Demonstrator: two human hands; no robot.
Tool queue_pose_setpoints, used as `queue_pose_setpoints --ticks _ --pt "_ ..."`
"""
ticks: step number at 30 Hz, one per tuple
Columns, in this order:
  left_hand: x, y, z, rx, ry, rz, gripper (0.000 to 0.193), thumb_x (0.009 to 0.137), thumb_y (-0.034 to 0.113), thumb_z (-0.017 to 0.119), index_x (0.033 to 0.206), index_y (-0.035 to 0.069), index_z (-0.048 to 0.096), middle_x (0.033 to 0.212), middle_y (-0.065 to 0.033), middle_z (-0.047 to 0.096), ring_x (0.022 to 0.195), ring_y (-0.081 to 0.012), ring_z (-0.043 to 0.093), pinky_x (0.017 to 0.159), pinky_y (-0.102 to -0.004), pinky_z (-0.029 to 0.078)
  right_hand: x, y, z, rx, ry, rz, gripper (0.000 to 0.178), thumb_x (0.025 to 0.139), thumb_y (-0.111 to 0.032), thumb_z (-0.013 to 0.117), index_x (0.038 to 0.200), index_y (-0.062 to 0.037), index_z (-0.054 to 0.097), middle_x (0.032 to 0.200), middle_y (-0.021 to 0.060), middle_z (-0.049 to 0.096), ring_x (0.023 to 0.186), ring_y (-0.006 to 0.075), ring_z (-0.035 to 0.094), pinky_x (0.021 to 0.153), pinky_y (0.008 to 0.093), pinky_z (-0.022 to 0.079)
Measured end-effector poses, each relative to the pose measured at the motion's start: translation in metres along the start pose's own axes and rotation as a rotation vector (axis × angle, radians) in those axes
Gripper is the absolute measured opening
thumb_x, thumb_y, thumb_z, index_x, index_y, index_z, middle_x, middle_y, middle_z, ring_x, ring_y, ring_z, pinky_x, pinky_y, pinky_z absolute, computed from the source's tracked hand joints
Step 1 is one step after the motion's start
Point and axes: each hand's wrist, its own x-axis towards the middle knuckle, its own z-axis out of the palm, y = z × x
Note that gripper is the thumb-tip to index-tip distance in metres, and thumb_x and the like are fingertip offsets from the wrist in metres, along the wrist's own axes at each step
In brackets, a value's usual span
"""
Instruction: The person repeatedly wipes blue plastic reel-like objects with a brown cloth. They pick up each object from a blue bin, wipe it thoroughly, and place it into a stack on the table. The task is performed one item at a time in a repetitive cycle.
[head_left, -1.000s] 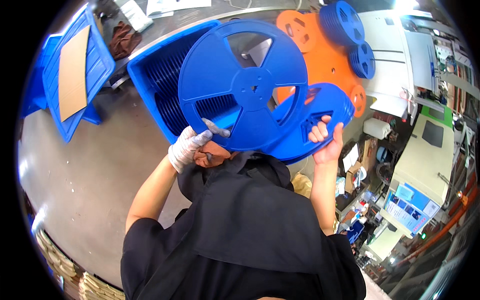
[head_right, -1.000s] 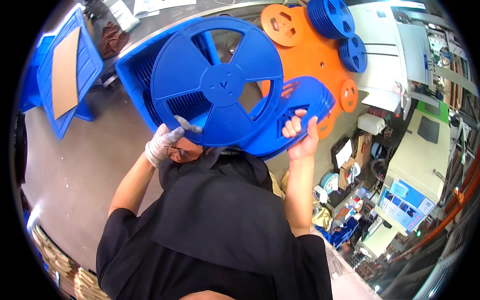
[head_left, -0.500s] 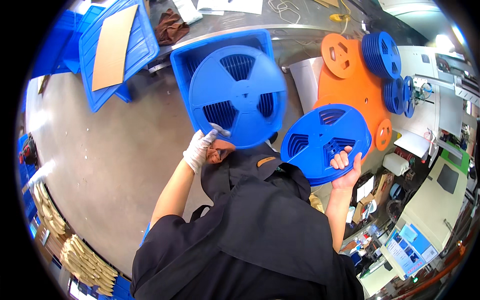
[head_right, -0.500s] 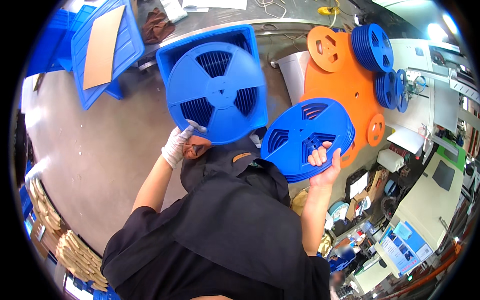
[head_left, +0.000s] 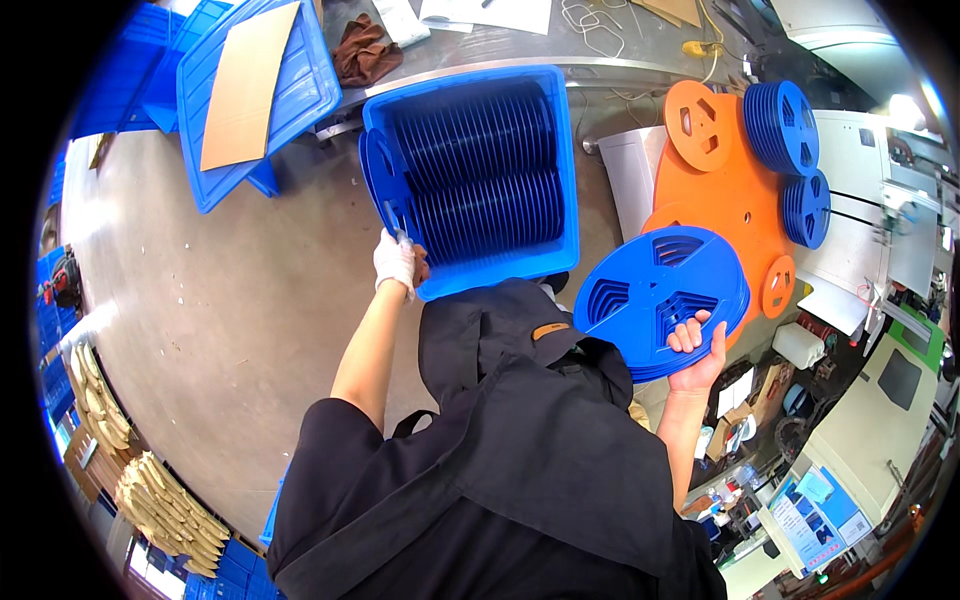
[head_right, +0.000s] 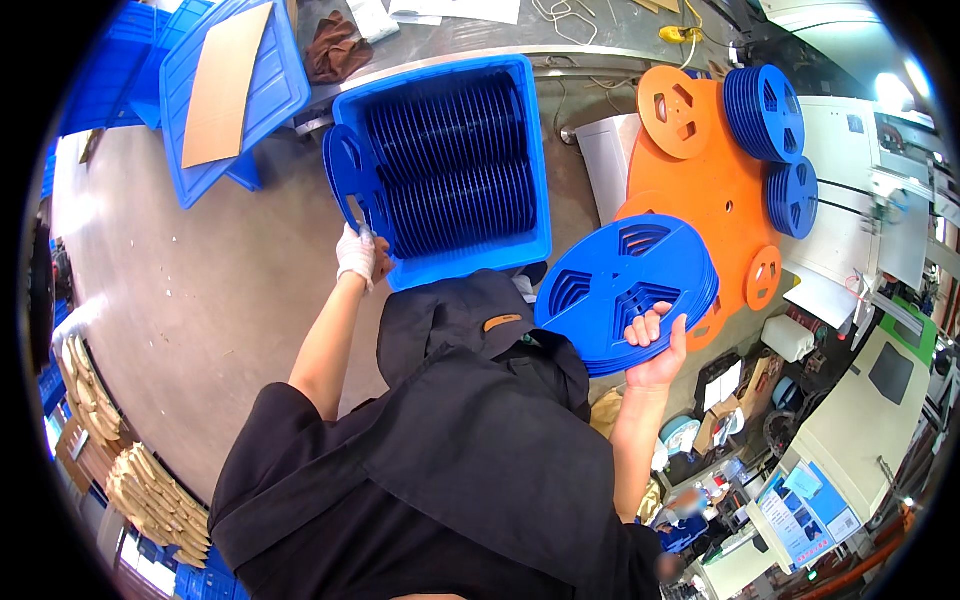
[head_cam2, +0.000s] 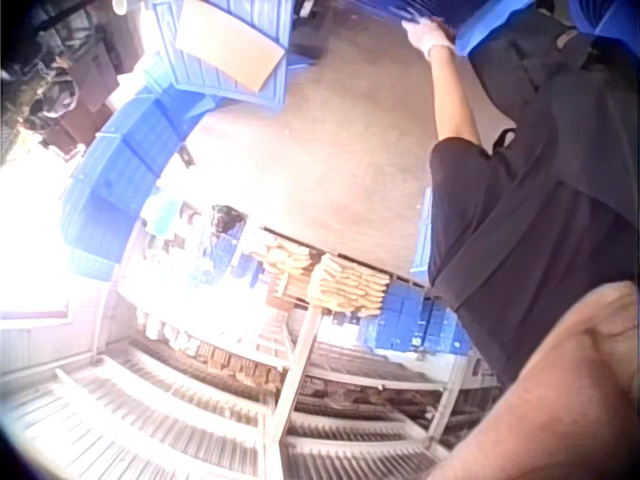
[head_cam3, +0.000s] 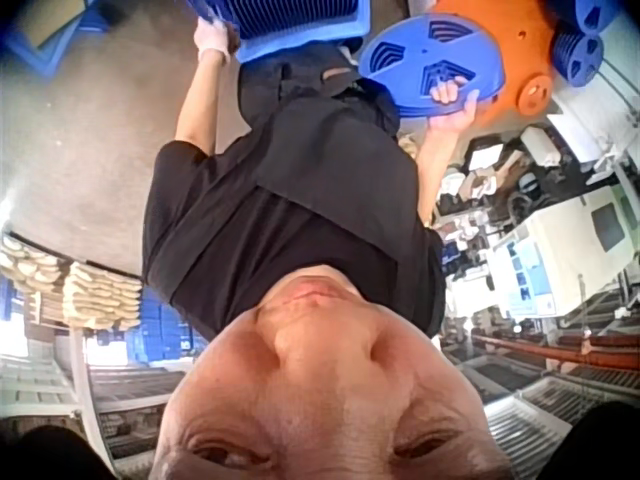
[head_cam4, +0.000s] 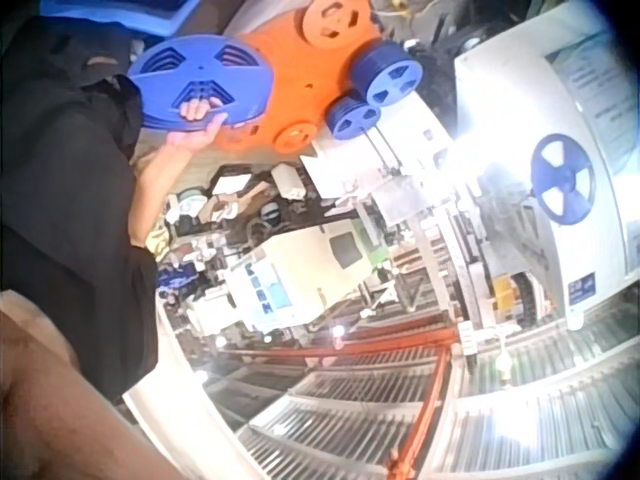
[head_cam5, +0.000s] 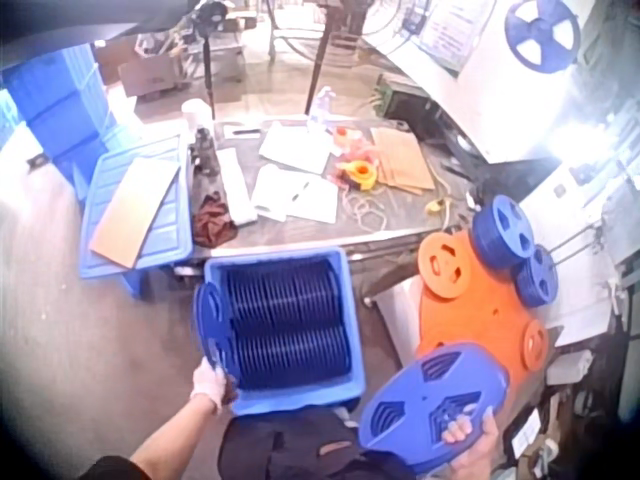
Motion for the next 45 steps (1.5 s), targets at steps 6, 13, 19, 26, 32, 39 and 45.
queue_pose_setpoints --ticks 6,13,19,26,32,39,45 --pt "0.065 -0.022 0.006 -0.147 -0.097 -0.112 0.018 0.097 0.027 0.052 0.095 0.009 0.053 0.066 -0.0091 0.058 0.05 -0.0208 0.05 0.048 -0.039 0.048 -0.004 0.002 -0.002 0.006 -0.007 0.004 0.035 0.098 -0.038 0.05 0.106 -0.0049 0.055 0.066 -0.0008 0.042 0.059 0.0113 0.04 0.058 0.0269 0.036" --pt "0.048 -0.018 0.009 -0.243 -0.26 -0.264 0.064 0.095 0.01 0.051 0.149 0.024 0.02 0.088 -0.0163 0.066 0.064 -0.0249 0.065 0.054 -0.043 0.055 -0.007 0.002 -0.002 0.01 -0.051 -0.028 0.039 0.096 -0.041 0.051 0.109 -0.0044 0.055 0.065 -0.001 0.041 0.057 0.0109 0.04 0.056 0.026 0.035" --pt "0.027 -0.041 0.025 0.572 -0.223 0.479 0.07 0.085 0.007 0.061 0.147 0.018 0.029 0.134 -0.0189 0.051 0.085 -0.0276 0.068 0.072 -0.0373 0.055 -0.011 -0.012 0.009 0.114 -0.234 -0.137 0.044 0.094 -0.043 0.055 0.11 -0.0031 0.051 0.061 -0.0023 0.038 0.051 0.0099 0.039 0.052 0.0255 0.034" --pt "-0.123 0.071 0.076 0.765 -0.369 1.487 0.059 0.073 0.011 0.067 0.129 0.023 0.053 0.143 -0.0195 0.042 0.081 -0.0254 0.067 0.076 -0.0375 0.056 -0.014 -0.026 0.03 0.307 -0.498 -0.06 0.041 0.091 -0.041 0.062 0.101 -0.0062 0.042 0.054 -0.0042 0.04 0.044 0.0074 0.041 0.046 0.023 0.035" --pt "-0.162 0.104 0.07 1.095 -0.532 1.723 0.038 0.078 0.011 0.056 0.114 0.022 0.059 0.139 -0.0079 0.047 0.074 -0.0188 0.061 0.061 -0.0332 0.056 -0.014 -0.025 0.032 0.264 -0.673 -0.031 0.046 0.091 -0.049 0.057 0.101 -0.006 0.043 0.051 -0.0057 0.039 0.04 0.0045 0.041 0.038 0.0192 0.03" --pt "-0.16 0.107 0.063 1.077 -0.622 1.785 0.032 0.074 0.011 0.06 0.105 0.009 0.057 0.131 -0.0167 0.053 0.071 -0.0208 0.061 0.071 -0.0383 0.054 -0.006 -0.031 0.027 0.246 -0.649 -0.031 0.05 0.091 -0.049 0.058 0.106 -0.0032 0.043 0.052 -0.0042 0.043 0.042 0.0068 0.044 0.041 0.022 0.039" --pt "-0.142 0.091 0.056 0.221 -1.132 1.138 0.028 0.086 0.015 0.062 0.112 0.006 0.057 0.108 -0.0138 0.063 0.085 -0.0237 0.063 0.072 -0.0352 0.052 0.0 -0.034 0.035 -0.163 -0.182 -0.179 0.062 0.088 -0.06 0.053 0.114 -0.004 0.054 0.072 0.0046 0.053 0.065 0.0189 0.052 0.058 0.0332 0.044"
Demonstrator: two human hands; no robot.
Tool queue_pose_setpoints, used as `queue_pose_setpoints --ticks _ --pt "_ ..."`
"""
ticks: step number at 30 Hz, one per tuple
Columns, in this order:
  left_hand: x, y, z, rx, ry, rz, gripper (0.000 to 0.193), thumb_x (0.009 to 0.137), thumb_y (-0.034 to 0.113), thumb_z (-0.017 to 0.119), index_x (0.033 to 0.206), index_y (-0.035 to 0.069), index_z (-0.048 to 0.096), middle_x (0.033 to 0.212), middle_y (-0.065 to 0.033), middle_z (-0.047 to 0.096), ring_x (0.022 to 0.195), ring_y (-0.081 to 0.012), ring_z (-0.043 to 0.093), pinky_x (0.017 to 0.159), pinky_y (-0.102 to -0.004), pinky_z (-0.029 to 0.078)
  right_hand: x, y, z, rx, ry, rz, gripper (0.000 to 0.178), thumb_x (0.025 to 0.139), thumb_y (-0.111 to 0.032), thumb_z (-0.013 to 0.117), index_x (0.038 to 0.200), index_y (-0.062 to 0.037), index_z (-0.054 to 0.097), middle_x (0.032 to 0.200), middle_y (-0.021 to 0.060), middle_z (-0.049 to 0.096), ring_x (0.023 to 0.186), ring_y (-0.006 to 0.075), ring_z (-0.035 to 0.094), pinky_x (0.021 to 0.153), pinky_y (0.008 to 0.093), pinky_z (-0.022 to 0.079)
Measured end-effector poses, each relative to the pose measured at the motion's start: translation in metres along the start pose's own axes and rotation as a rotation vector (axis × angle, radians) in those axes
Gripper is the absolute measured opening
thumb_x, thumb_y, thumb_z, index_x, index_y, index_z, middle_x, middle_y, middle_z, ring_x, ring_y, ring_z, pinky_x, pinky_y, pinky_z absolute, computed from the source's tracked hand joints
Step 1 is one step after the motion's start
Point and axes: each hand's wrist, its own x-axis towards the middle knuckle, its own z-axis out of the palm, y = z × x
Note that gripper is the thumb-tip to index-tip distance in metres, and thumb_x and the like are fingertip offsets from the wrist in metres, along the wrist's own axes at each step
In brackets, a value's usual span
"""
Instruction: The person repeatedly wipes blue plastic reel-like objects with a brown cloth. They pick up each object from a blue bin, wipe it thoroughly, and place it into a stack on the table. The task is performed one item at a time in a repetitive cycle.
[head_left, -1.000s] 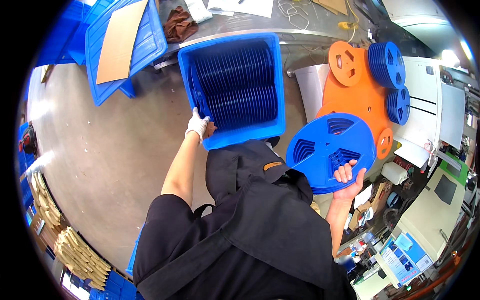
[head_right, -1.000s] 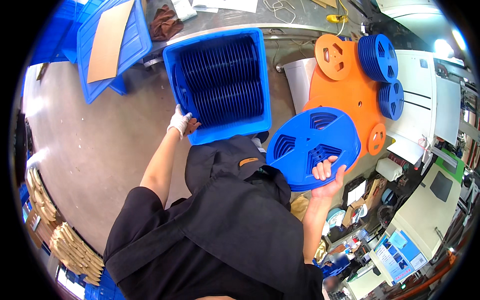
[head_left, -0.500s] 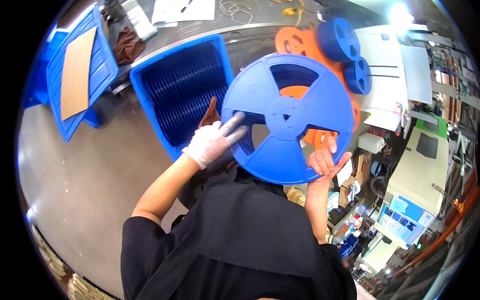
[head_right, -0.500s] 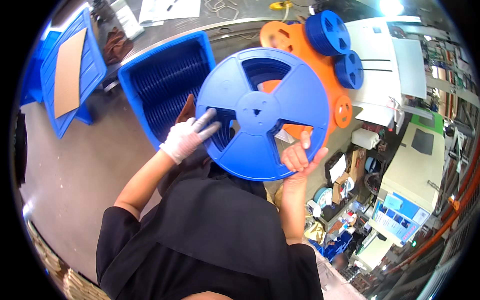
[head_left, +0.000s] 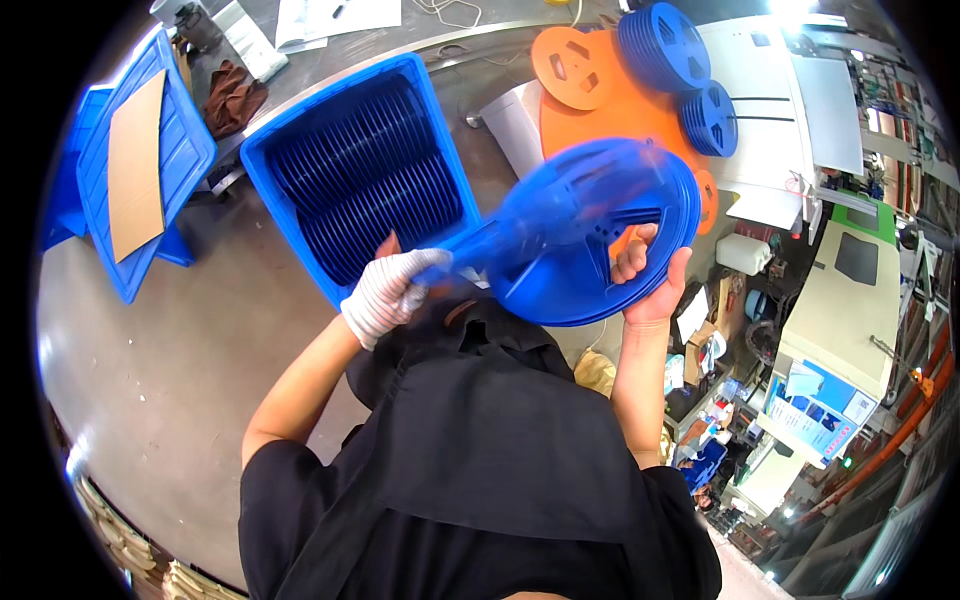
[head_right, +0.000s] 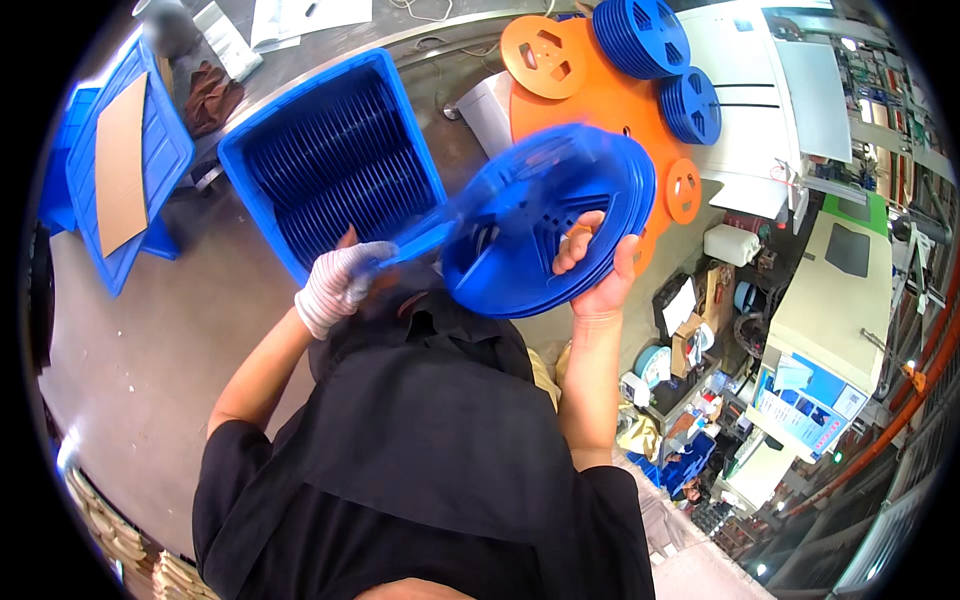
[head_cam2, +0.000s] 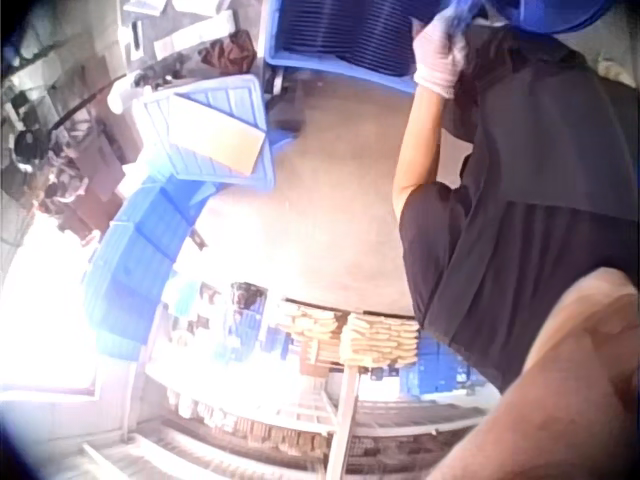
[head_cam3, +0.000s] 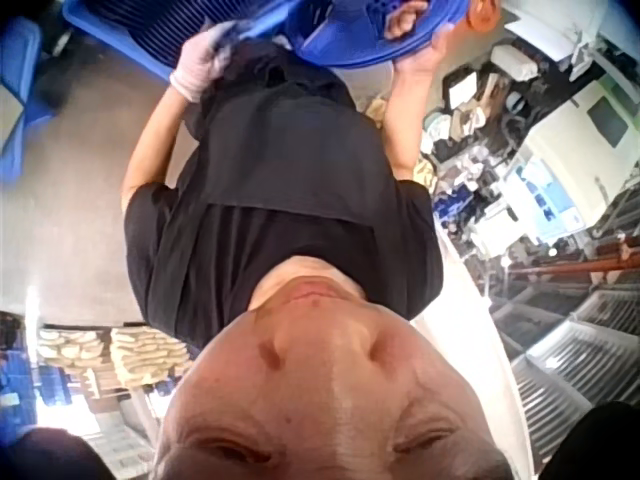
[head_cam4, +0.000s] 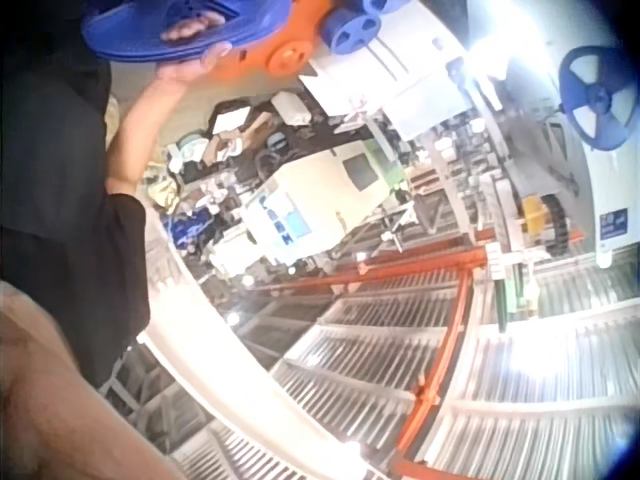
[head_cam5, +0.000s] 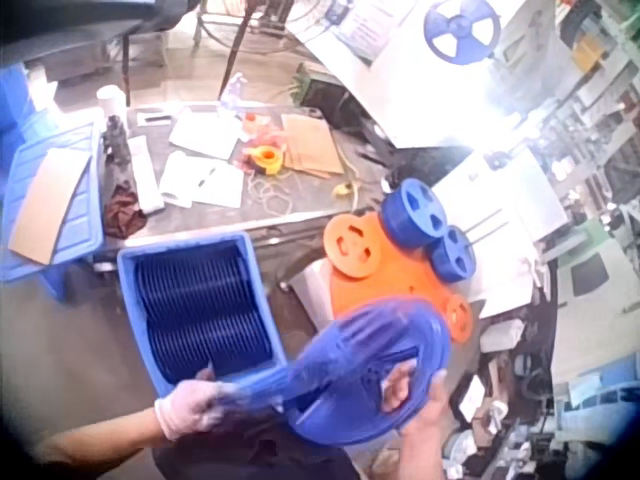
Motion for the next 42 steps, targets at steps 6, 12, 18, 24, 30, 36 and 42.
queue_pose_setpoints --ticks 6,12,18,24,30,36,42 --pt "-0.032 -0.001 -0.009 -1.136 0.397 -0.471 0.034 0.086 0.026 0.07 0.109 0.005 0.058 0.098 -0.0138 0.066 0.094 -0.0265 0.065 0.084 -0.0401 0.055 -0.001 0.013 -0.024 0.077 0.043 0.041 0.048 0.093 -0.048 0.054 0.114 -0.0051 0.057 0.066 -0.0005 0.043 0.059 0.0128 0.04 0.057 0.0287 0.035" --pt "-0.059 -0.012 -0.012 -1.402 0.471 -0.507 0.034 0.081 0.021 0.075 0.106 0.005 0.057 0.097 -0.0151 0.066 0.092 -0.0283 0.066 0.081 -0.0414 0.057 -0.003 0.017 -0.037 0.164 0.095 0.105 0.047 0.095 -0.048 0.051 0.111 -0.0035 0.057 0.064 -0.0008 0.041 0.056 0.0112 0.039 0.055 0.0266 0.036" --pt "-0.07 -0.023 -0.019 -1.102 0.59 -0.447 0.028 0.086 0.022 0.069 0.106 0.007 0.056 0.099 -0.0134 0.064 0.094 -0.0245 0.064 0.084 -0.038 0.054 0.004 0.027 -0.032 0.146 0.085 0.178 0.047 0.096 -0.046 0.05 0.109 -0.0017 0.057 0.062 -0.0006 0.042 0.055 0.011 0.04 0.054 0.0261 0.036" --pt "-0.102 -0.084 -0.029 -0.676 0.867 -0.711 0.013 0.096 0.014 0.048 0.109 0.014 0.049 0.088 -0.0099 0.059 0.075 -0.0211 0.057 0.068 -0.0375 0.054 0.007 0.034 -0.033 0.138 0.083 0.199 0.043 0.096 -0.045 0.049 0.106 -0.0035 0.057 0.062 -0.0006 0.041 0.055 0.0109 0.039 0.053 0.0261 0.036" --pt "-0.106 -0.097 -0.04 -0.68 1.113 -1.122 0.026 0.099 0.014 0.039 0.124 0.019 0.034 0.068 -0.0122 0.057 0.039 -0.0168 0.043 0.033 -0.0309 0.033 0.003 0.037 -0.032 0.146 0.13 0.204 0.041 0.097 -0.044 0.049 0.104 -0.0045 0.057 0.063 -0.0005 0.04 0.055 0.0111 0.039 0.054 0.0262 0.036" --pt "-0.077 -0.096 -0.059 -0.142 1.047 -1.153 0.014 0.096 0.012 0.037 0.109 0.011 0.036 0.063 -0.0108 0.053 0.04 -0.0207 0.05 0.033 -0.0355 0.04 0.0 0.039 -0.035 0.147 0.156 0.198 0.04 0.097 -0.043 0.049 0.103 -0.0047 0.057 0.064 -0.0003 0.041 0.056 0.0112 0.039 0.054 0.0263 0.036" --pt "-0.074 -0.126 -0.081 0.009 1.048 -1.131 0.015 0.095 0.01 0.039 0.11 0.009 0.041 0.062 -0.0105 0.054 0.043 -0.021 0.052 0.037 -0.0343 0.042 -0.008 0.04 -0.031 0.131 0.152 0.177 0.039 0.097 -0.043 0.049 0.104 -0.0045 0.056 0.064 0.0001 0.041 0.056 0.0115 0.039 0.055 0.0268 0.036"
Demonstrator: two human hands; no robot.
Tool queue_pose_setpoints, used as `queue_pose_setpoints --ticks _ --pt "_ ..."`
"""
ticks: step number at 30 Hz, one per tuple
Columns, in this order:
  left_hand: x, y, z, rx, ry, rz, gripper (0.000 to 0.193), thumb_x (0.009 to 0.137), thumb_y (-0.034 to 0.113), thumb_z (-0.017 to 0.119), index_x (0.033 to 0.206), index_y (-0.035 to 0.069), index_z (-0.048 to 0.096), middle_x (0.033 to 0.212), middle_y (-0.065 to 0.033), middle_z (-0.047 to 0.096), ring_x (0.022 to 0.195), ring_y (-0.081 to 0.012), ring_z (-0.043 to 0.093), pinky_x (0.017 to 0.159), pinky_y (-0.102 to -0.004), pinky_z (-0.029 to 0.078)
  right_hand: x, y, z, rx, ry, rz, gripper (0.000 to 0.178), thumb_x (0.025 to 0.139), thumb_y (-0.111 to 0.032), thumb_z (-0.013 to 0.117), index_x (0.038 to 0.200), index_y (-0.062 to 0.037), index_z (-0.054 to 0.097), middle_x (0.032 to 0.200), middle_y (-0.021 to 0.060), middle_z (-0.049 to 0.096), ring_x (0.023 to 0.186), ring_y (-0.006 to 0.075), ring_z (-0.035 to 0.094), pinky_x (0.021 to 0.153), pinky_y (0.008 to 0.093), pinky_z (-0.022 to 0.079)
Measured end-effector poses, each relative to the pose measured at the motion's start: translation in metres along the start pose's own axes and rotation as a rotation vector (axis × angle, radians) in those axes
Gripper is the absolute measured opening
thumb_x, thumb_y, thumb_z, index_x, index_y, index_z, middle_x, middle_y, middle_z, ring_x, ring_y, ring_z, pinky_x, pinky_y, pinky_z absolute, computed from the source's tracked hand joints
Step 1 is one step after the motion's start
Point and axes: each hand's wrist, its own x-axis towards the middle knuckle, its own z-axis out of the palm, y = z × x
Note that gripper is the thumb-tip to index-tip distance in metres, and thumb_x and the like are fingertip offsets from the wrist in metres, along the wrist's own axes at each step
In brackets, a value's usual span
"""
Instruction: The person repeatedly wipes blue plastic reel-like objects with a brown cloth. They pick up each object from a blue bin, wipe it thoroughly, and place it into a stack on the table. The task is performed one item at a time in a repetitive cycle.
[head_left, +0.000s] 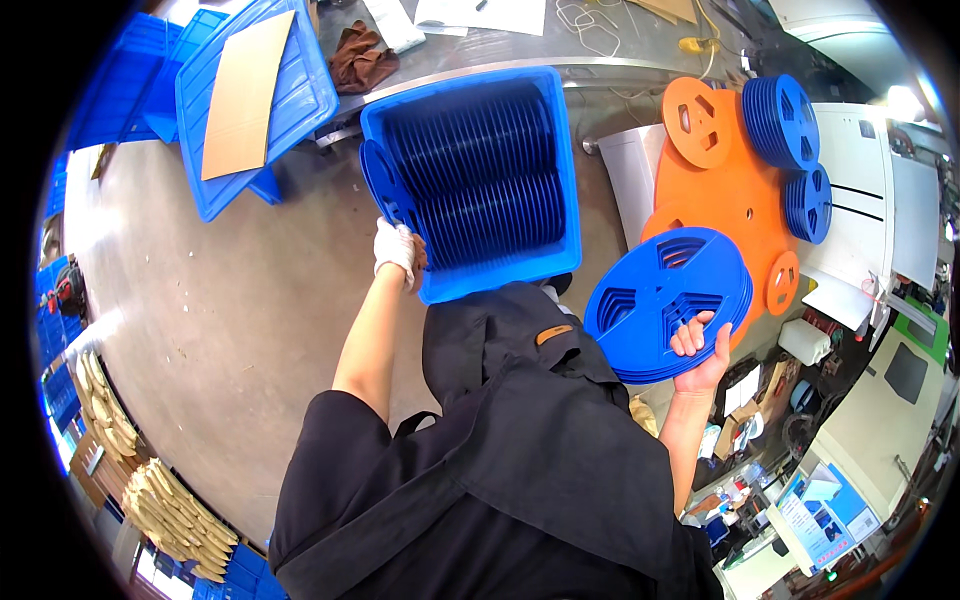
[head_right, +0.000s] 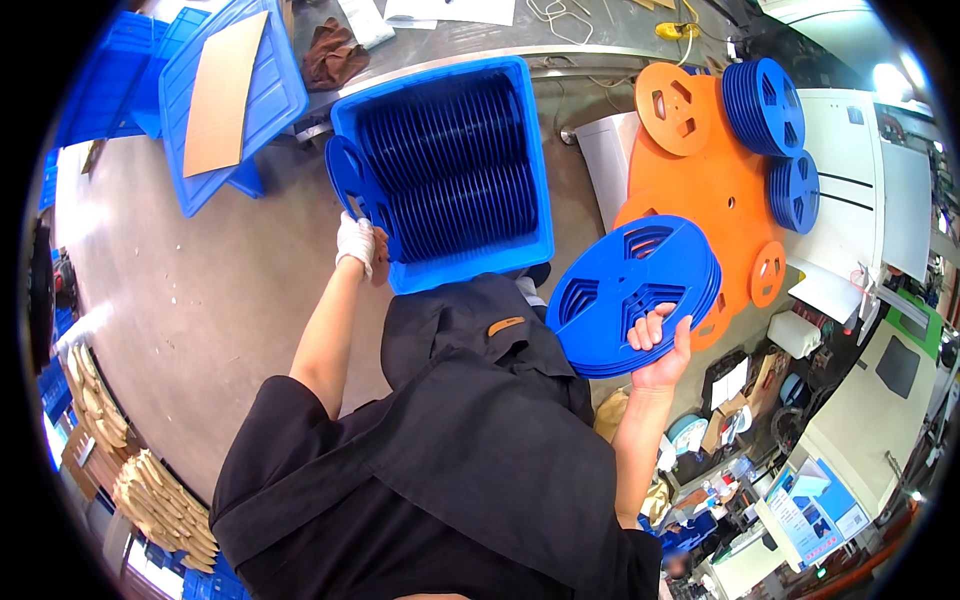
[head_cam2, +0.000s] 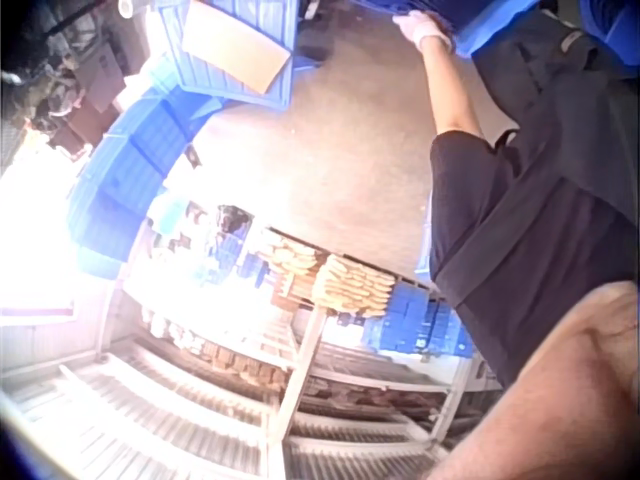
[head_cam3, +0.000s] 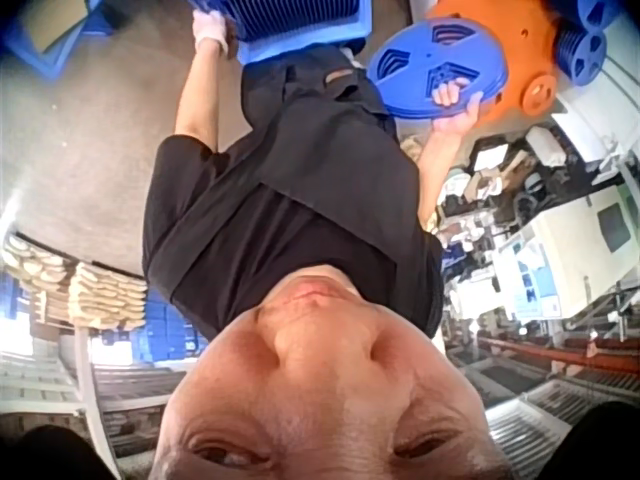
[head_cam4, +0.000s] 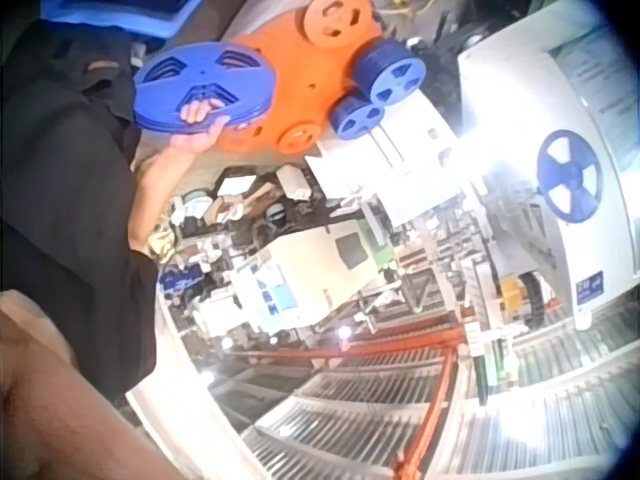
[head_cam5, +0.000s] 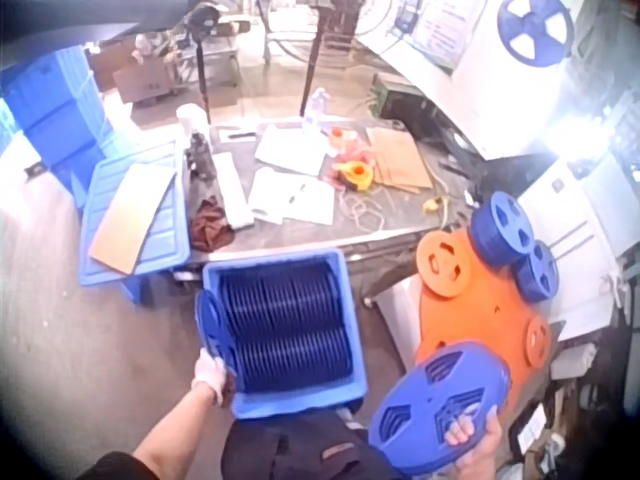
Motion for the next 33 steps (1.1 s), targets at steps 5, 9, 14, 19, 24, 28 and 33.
queue_pose_setpoints --ticks 5,9,14,19,24,28,33 --pt "0.035 -0.013 -0.007 -0.31 -0.235 -0.081 0.017 0.096 0.008 0.038 0.109 0.014 0.046 0.063 -0.0121 0.056 0.044 -0.0202 0.051 0.037 -0.032 0.04 -0.005 0.002 -0.001 0.004 0.006 -0.015 0.04 0.097 -0.042 0.049 0.105 -0.0042 0.056 0.064 0.0002 0.042 0.057 0.0117 0.04 0.055 0.0268 0.037" --pt "0.054 -0.014 -0.012 -0.419 -0.302 -0.201 0.007 0.097 0.014 0.038 0.097 0.017 0.044 0.06 -0.0099 0.053 0.039 -0.0151 0.041 0.035 -0.0296 0.031 -0.008 0.003 -0.001 -0.008 0.011 -0.029 0.04 0.097 -0.042 0.049 0.105 -0.0041 0.056 0.065 0.0002 0.042 0.057 0.0119 0.04 0.055 0.027 0.037" --pt "0.053 -0.013 -0.012 -0.458 -0.229 -0.334 0.006 0.098 0.016 0.038 0.095 0.018 0.043 0.059 -0.0081 0.049 0.036 -0.0137 0.037 0.034 -0.0284 0.029 -0.006 0.003 0.003 -0.026 -0.015 -0.023 0.04 0.097 -0.042 0.049 0.106 -0.0033 0.057 0.065 0.0 0.041 0.057 0.0112 0.038 0.055 0.0266 0.035" --pt "0.021 0.0 -0.017 -0.327 -0.143 -0.17 0.007 0.098 0.013 0.039 0.099 0.018 0.044 0.059 -0.0078 0.05 0.036 -0.0139 0.037 0.034 -0.0281 0.03 -0.005 0.002 0.008 -0.045 -0.049 -0.012 0.04 0.097 -0.042 0.049 0.107 -0.0033 0.057 0.065 0.0 0.04 0.056 0.0112 0.038 0.055 0.0266 0.036" --pt "-0.003 0.001 -0.045 -0.564 -0.195 -0.046 0.011 0.095 0.007 0.043 0.104 0.014 0.046 0.071 -0.0116 0.06 0.049 -0.0176 0.053 0.042 -0.0303 0.044 -0.003 0.002 0.011 -0.054 -0.065 -0.003 0.04 0.097 -0.042 0.049 0.107 -0.0033 0.056 0.065 -0.0001 0.04 0.056 0.011 0.037 0.055 0.0263 0.035" --pt "0.001 -0.042 -0.074 -0.978 -0.487 0.166 0.019 0.089 0.011 0.062 0.105 0.004 0.053 0.093 -0.013 0.062 0.088 -0.0255 0.063 0.08 -0.0394 0.057 -0.005 0.003 0.01 -0.065 -0.022 -0.029 0.04 0.097 -0.043 0.049 0.105 -0.0049 0.055 0.063 -0.0002 0.041 0.055 0.0111 0.039 0.053 0.026 0.036" --pt "-0.009 -0.061 -0.078 -1.121 -0.762 0.065 0.026 0.087 0.013 0.066 0.11 0.006 0.057 0.096 -0.0117 0.061 0.093 -0.0259 0.062 0.081 -0.0408 0.057 -0.003 0.003 0.01 -0.062 -0.029 -0.007 0.04 0.097 -0.044 0.049 0.105 -0.0047 0.055 0.063 -0.0003 0.041 0.055 0.011 0.039 0.053 0.0256 0.036"
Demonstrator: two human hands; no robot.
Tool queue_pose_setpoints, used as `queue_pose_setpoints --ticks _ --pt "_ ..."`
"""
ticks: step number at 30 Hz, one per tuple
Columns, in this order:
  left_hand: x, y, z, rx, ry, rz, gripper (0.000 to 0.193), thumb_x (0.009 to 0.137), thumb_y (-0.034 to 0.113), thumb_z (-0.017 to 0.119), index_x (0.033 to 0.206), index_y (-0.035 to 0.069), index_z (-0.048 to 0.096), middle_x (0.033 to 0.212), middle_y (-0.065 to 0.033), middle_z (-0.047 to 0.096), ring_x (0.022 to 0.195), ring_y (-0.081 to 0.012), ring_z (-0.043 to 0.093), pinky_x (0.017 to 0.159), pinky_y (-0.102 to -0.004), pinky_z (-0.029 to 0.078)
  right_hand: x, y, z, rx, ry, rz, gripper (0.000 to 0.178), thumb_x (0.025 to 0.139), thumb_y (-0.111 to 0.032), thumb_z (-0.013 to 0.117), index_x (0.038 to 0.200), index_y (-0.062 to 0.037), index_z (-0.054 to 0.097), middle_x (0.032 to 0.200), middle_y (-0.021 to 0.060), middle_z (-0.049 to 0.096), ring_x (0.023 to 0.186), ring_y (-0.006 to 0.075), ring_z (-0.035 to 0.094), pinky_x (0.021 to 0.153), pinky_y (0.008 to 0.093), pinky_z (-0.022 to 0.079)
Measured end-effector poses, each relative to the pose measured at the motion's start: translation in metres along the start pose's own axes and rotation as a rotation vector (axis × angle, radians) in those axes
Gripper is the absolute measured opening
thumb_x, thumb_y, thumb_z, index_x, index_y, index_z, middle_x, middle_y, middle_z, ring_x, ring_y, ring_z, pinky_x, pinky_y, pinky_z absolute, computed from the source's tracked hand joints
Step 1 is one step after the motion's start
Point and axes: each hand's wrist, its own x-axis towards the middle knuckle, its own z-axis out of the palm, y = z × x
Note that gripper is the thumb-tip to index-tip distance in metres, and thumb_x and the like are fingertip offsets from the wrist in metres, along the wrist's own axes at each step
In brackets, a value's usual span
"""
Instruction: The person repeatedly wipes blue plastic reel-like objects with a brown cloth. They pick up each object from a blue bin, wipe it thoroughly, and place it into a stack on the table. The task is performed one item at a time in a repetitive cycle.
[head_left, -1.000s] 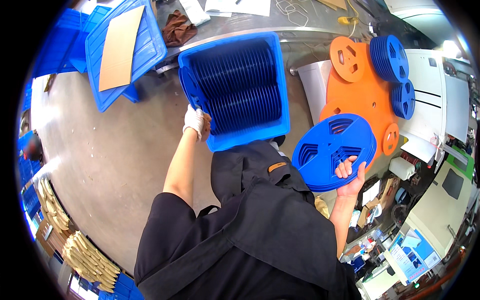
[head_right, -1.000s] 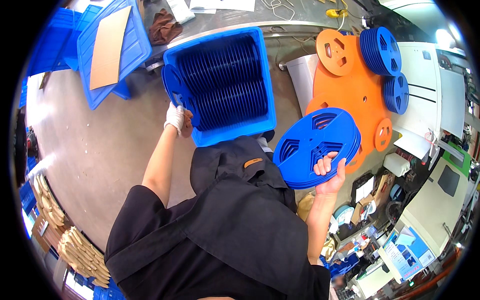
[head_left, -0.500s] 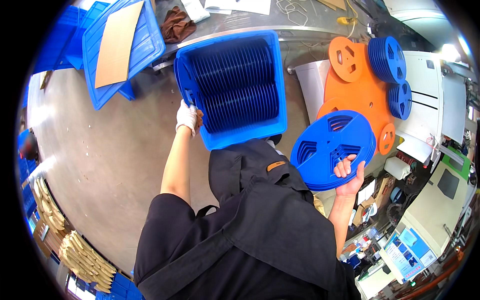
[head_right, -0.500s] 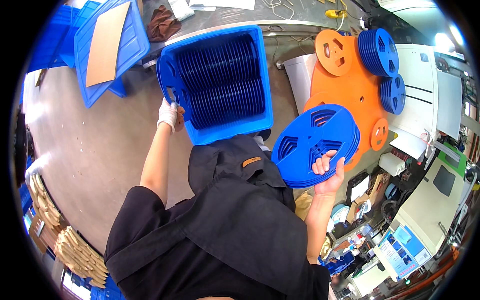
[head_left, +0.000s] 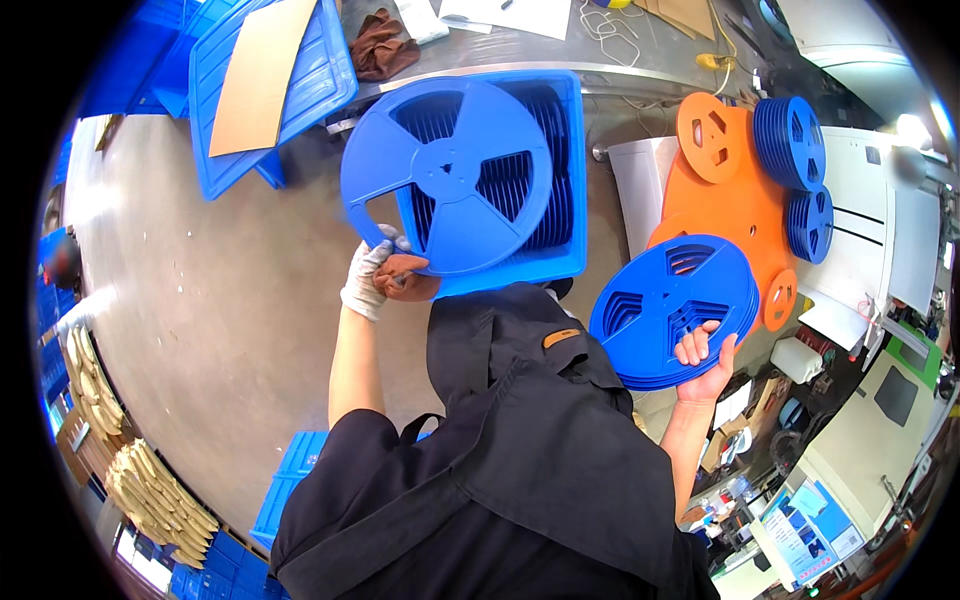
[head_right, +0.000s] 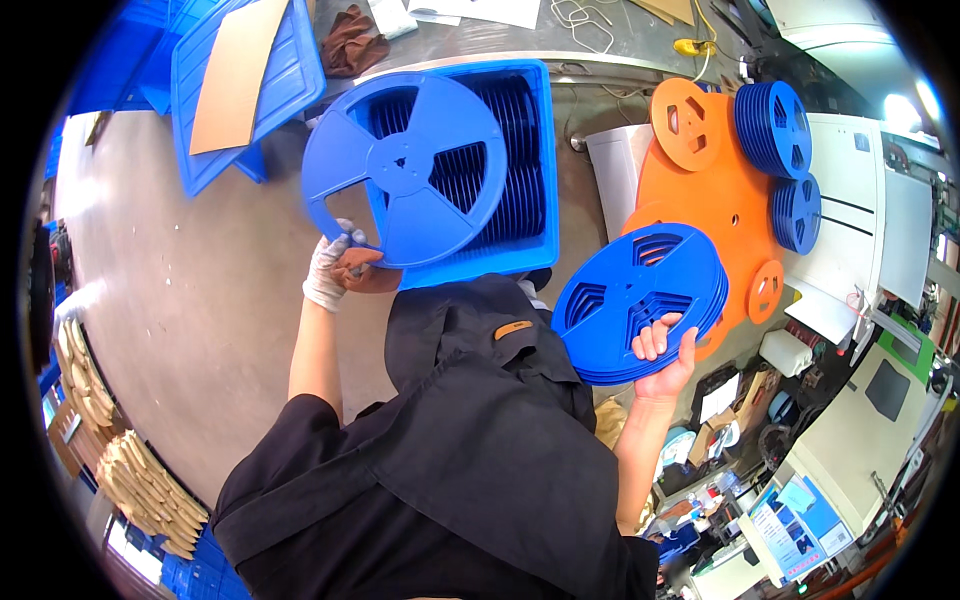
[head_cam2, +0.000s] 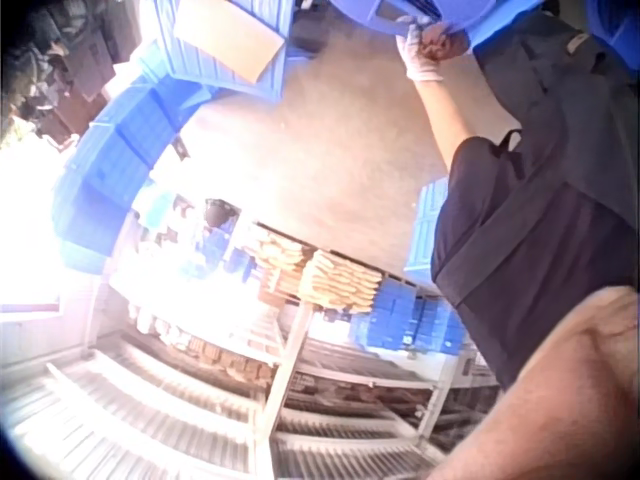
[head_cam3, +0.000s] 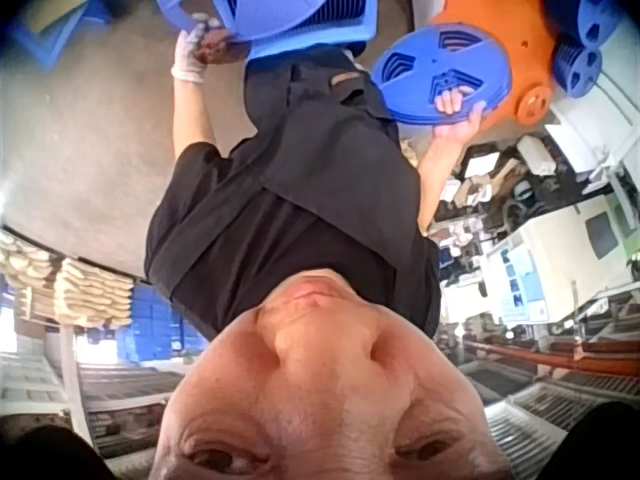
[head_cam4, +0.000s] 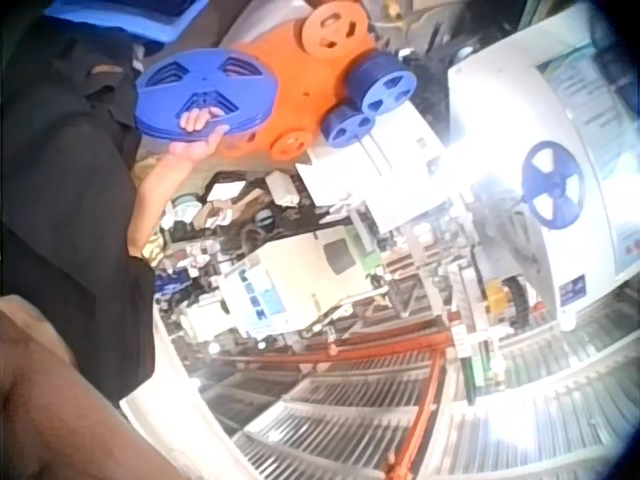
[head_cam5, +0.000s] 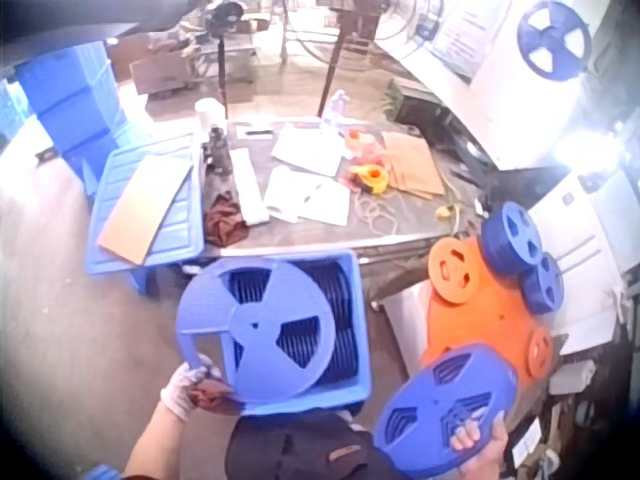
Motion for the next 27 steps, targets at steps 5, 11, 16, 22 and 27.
queue_pose_setpoints --ticks 5,11,16,22,27 --pt "-0.006 -0.01 0.005 -0.092 -0.057 -0.046 0.027 0.087 0.012 0.067 0.112 0.006 0.058 0.097 -0.012 0.062 0.095 -0.0274 0.062 0.079 -0.04 0.058 0.001 0.001 0.002 0.003 -0.039 0.013 0.041 0.097 -0.044 0.049 0.105 -0.0046 0.055 0.064 -0.0004 0.041 0.055 0.0108 0.039 0.053 0.0254 0.036" --pt "-0.009 -0.004 0.011 0.214 0.264 -0.048 0.019 0.09 0.013 0.06 0.108 0.009 0.055 0.094 -0.0108 0.061 0.08 -0.0258 0.064 0.065 -0.0374 0.057 -0.001 0.002 0.0 0.015 -0.025 0.013 0.041 0.096 -0.044 0.05 0.105 -0.0049 0.055 0.064 -0.0005 0.041 0.055 0.0108 0.039 0.053 0.0256 0.036" --pt "0.009 -0.012 0.034 0.353 0.632 -0.218 0.014 0.096 0.011 0.041 0.101 0.024 0.044 0.069 -0.0043 0.048 0.05 -0.0169 0.05 0.038 -0.0275 0.03 -0.002 0.004 -0.006 0.023 0.005 0.018 0.04 0.096 -0.044 0.05 0.106 -0.005 0.055 0.064 -0.0007 0.04 0.056 0.0108 0.039 0.053 0.0255 0.036" --pt "0.047 -0.028 0.033 0.567 0.946 -0.154 0.043 0.094 0.043 0.038 0.067 0.01 0.043 0.048 -0.0101 0.046 0.032 -0.0262 0.04 0.033 -0.0396 0.03 -0.004 0.007 -0.004 0.026 -0.046 0.026 0.041 0.098 -0.043 0.048 0.108 -0.0035 0.055 0.066 -0.0004 0.04 0.057 0.01 0.038 0.056 0.0251 0.036" --pt "0.071 -0.027 0.05 0.361 1.123 -0.317 0.068 0.09 0.067 0.027 0.045 0.016 0.027 0.037 -0.0051 0.033 0.029 -0.0235 0.032 0.034 -0.0376 0.024 -0.007 0.009 -0.006 0.034 -0.038 0.004 0.041 0.098 -0.043 0.048 0.108 -0.0035 0.055 0.066 -0.0004 0.04 0.057 0.0101 0.038 0.056 0.0253 0.036"
